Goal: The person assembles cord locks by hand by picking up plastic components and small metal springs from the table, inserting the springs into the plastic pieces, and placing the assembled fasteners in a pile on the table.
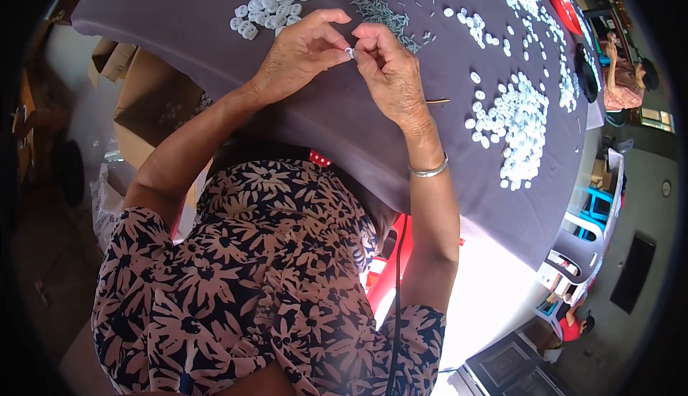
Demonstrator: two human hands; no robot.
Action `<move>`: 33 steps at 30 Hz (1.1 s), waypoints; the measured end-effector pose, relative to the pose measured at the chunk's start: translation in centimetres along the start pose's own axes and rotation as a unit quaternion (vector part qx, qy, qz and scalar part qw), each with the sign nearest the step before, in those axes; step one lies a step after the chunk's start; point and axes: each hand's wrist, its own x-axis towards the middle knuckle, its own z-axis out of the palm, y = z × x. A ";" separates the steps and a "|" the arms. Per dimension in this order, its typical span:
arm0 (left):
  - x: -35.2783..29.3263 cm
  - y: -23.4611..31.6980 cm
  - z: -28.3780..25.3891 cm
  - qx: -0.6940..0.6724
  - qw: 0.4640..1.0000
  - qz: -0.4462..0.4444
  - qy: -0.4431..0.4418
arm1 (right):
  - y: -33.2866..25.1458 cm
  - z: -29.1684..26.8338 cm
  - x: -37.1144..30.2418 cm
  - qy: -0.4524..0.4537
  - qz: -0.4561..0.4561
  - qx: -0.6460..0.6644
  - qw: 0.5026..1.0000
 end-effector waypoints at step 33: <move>-0.2 3.2 1.0 -0.219 0.957 -0.175 -0.071 | -1.5 -2.1 -0.5 -0.105 0.076 0.335 0.933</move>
